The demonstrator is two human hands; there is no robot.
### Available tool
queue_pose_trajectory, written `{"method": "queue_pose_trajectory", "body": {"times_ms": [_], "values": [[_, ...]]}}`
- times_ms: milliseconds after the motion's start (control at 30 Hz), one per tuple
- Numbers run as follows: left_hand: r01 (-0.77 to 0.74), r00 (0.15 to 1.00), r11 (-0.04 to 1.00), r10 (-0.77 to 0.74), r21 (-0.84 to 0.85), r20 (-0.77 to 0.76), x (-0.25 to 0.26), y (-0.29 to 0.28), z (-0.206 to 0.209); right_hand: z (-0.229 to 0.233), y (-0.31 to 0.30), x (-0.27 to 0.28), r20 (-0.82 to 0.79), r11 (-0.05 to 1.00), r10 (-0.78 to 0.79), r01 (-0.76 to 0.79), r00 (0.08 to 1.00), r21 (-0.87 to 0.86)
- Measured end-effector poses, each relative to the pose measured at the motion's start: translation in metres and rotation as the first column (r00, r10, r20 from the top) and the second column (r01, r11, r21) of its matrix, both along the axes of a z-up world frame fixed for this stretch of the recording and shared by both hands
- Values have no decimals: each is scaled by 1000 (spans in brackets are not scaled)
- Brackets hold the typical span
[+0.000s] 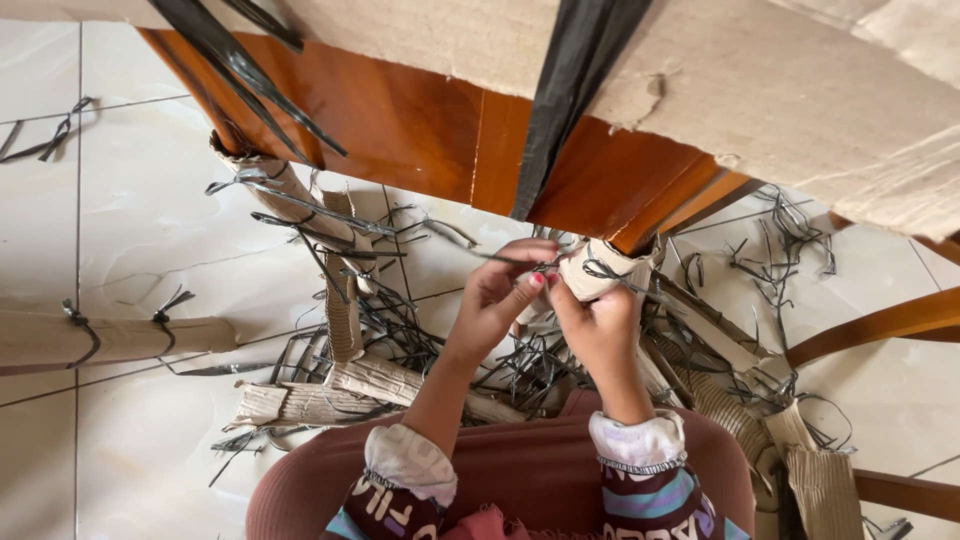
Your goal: Wrapping the legs of a wooden chair with protective cardboard and securing it with plastic ties.
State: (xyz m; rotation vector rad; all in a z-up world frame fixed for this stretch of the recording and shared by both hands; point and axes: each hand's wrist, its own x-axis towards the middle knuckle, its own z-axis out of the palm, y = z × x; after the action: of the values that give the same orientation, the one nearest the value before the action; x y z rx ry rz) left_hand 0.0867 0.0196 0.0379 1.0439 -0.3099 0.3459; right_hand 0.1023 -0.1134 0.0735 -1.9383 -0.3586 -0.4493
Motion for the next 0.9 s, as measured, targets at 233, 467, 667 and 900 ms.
{"method": "queue_pose_trajectory", "body": {"times_ms": [233, 467, 667, 900], "values": [[-173, 935, 940, 251, 294, -251, -30, 1, 37, 10, 0, -5, -12, 992, -67, 65, 998, -106], [-174, 893, 985, 160, 7, -420, -42, -25, 20, 13, 2, -15, -199, 998, -4, -9, 980, -63], [-369, 929, 921, 370, 122, 15, -43, -38, 17, -10, -21, -6, -265, 994, 109, -97, 958, 59], [-370, 913, 894, 300, 251, 278, -34, -31, 32, -28, -37, -1, -177, 983, 182, -183, 967, 9]]}}
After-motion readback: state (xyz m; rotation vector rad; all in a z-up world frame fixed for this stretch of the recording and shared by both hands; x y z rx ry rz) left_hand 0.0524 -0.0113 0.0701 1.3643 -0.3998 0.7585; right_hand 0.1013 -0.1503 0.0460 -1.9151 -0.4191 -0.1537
